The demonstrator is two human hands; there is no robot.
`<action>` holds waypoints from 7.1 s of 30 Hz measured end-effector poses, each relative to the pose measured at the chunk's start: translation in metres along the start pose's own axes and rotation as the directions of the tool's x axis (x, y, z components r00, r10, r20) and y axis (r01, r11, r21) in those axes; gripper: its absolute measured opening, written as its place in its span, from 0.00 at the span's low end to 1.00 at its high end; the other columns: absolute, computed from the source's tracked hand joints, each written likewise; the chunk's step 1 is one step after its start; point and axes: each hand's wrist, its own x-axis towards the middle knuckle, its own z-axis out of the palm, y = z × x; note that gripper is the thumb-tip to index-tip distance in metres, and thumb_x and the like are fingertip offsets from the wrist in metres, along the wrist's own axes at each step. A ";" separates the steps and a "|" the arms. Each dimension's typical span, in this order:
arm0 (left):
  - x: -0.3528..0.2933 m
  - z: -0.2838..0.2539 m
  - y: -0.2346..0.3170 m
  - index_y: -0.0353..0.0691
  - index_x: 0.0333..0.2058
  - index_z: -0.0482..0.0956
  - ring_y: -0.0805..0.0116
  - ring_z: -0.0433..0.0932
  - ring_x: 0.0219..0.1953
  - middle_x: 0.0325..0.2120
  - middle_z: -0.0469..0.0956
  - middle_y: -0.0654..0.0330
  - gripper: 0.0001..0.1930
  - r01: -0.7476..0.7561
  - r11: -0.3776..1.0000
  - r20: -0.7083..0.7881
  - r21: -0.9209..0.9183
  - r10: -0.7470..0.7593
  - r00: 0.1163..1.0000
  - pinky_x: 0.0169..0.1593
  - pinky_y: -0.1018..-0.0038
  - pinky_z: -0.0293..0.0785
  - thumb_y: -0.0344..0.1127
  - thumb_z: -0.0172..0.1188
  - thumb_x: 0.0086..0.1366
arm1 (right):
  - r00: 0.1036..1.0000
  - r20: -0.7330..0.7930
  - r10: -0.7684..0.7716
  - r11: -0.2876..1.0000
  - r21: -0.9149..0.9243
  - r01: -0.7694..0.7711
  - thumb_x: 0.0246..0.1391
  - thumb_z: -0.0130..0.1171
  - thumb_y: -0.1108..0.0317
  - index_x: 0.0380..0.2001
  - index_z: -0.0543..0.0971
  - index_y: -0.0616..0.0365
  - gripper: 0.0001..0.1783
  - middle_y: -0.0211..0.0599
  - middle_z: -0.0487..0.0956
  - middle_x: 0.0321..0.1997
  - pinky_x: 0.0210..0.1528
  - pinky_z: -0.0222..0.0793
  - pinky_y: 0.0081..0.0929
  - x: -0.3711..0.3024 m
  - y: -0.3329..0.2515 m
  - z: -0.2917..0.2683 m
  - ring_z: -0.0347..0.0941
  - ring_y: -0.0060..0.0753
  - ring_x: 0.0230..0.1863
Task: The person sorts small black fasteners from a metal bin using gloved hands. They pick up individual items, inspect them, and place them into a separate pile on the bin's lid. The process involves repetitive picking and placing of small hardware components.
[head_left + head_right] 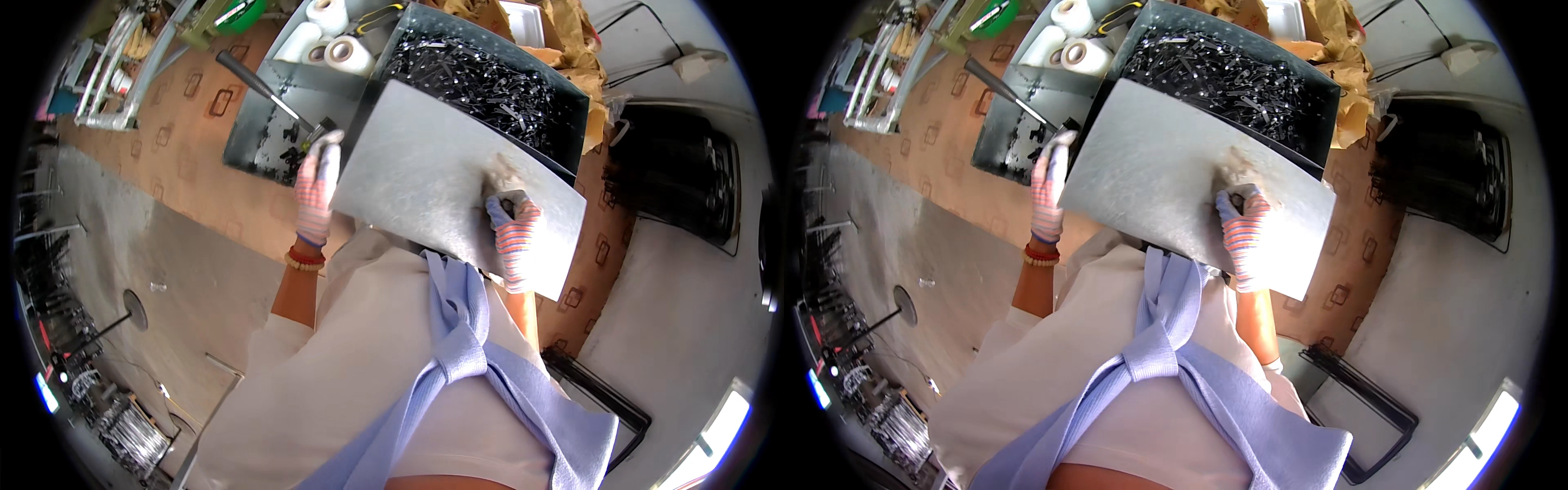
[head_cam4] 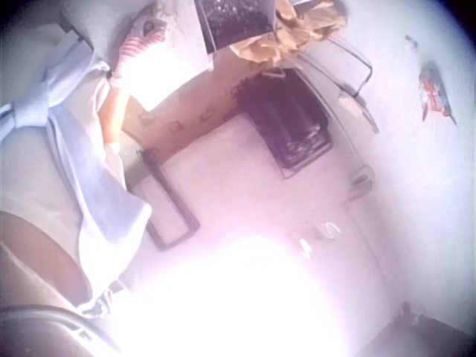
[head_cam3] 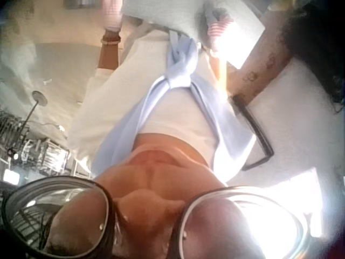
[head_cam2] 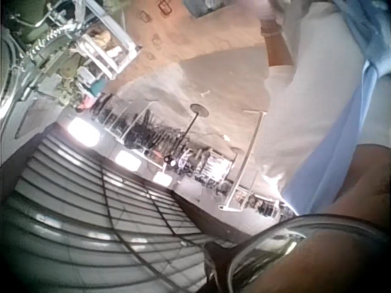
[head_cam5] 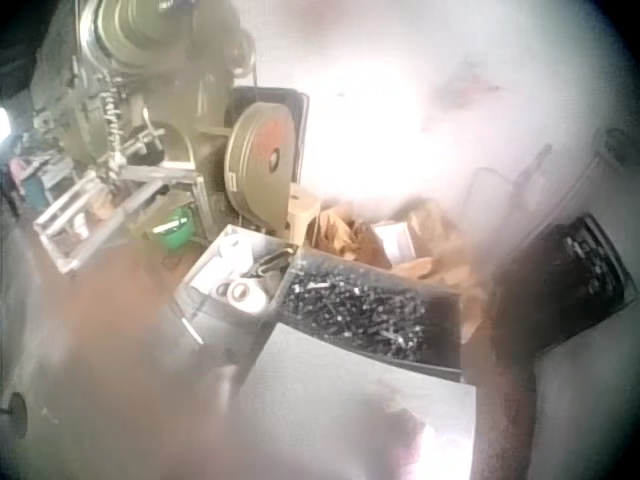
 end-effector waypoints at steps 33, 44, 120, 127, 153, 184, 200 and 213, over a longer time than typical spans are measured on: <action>0.073 0.113 0.055 0.45 0.44 0.67 0.60 0.64 0.49 0.44 0.68 0.56 0.18 -0.671 0.531 0.689 0.517 0.208 0.695 0.51 0.68 0.59 0.43 0.47 0.55 | 0.818 0.535 -0.210 0.616 -0.577 0.536 0.42 0.54 0.67 0.27 0.73 0.61 0.09 0.42 0.71 0.18 0.23 0.63 0.28 -0.030 -0.193 -0.138 0.68 0.38 0.20; 0.090 0.122 0.055 0.46 0.35 0.72 0.54 0.71 0.37 0.33 0.74 0.56 0.14 -0.580 0.583 0.667 0.568 0.087 0.740 0.41 0.64 0.66 0.46 0.44 0.56 | 0.773 0.581 -0.255 0.642 -0.495 0.585 0.42 0.52 0.69 0.27 0.73 0.61 0.08 0.40 0.69 0.17 0.21 0.62 0.26 -0.027 -0.193 -0.136 0.66 0.32 0.18; 0.134 0.209 -0.023 0.41 0.38 0.73 0.74 0.71 0.34 0.33 0.74 0.63 0.13 0.096 0.973 0.491 -0.212 0.021 0.871 0.40 0.78 0.67 0.40 0.43 0.61 | 0.944 0.313 -0.105 0.747 0.652 -0.133 0.42 0.48 0.84 0.36 0.74 0.61 0.15 0.29 0.75 0.33 0.30 0.64 0.15 0.163 0.030 0.050 0.66 0.17 0.27; 0.128 0.187 0.020 0.44 0.41 0.68 0.66 0.76 0.27 0.28 0.74 0.60 0.15 0.600 0.721 0.694 -0.347 -0.233 0.682 0.30 0.72 0.74 0.46 0.42 0.61 | 0.976 -0.095 0.196 0.859 0.498 -0.124 0.48 0.50 0.69 0.26 0.74 0.55 0.04 0.26 0.71 0.19 0.23 0.60 0.17 0.173 0.039 0.024 0.64 0.18 0.20; 0.129 0.185 0.028 0.44 0.42 0.69 0.68 0.74 0.26 0.31 0.76 0.59 0.27 0.607 0.759 0.734 -0.236 -0.271 0.623 0.31 0.70 0.71 0.60 0.38 0.57 | 0.985 -0.021 0.172 0.556 0.828 -0.079 0.46 0.54 0.74 0.22 0.73 0.56 0.02 0.32 0.76 0.21 0.16 0.66 0.19 0.186 0.030 0.030 0.69 0.23 0.15; 0.132 0.189 0.002 0.41 0.47 0.65 0.74 0.71 0.36 0.41 0.70 0.63 0.22 0.429 0.826 0.759 -0.366 -0.001 0.651 0.37 0.75 0.71 0.24 0.49 0.51 | 0.985 0.097 0.141 0.416 0.898 -0.148 0.44 0.56 0.75 0.26 0.76 0.54 0.04 0.24 0.74 0.21 0.15 0.56 0.12 0.176 0.052 0.041 0.63 0.16 0.17; 0.130 0.195 -0.008 0.34 0.45 0.67 0.80 0.69 0.34 0.34 0.72 0.65 0.16 0.197 0.961 0.763 -0.195 0.022 0.646 0.38 0.83 0.67 0.28 0.48 0.57 | 0.950 0.313 -0.009 0.438 0.855 -0.278 0.48 0.49 0.78 0.24 0.67 0.55 0.05 0.33 0.72 0.22 0.17 0.68 0.16 0.172 0.046 0.038 0.71 0.26 0.18; 0.132 0.185 0.012 0.40 0.52 0.58 0.76 0.71 0.28 0.35 0.72 0.62 0.23 0.438 0.881 0.774 -0.179 -0.148 0.616 0.31 0.80 0.70 0.26 0.44 0.56 | 0.922 0.068 0.380 0.697 0.635 -0.334 0.38 0.52 0.78 0.28 0.74 0.57 0.10 0.32 0.71 0.22 0.24 0.61 0.20 0.181 0.049 0.045 0.63 0.24 0.20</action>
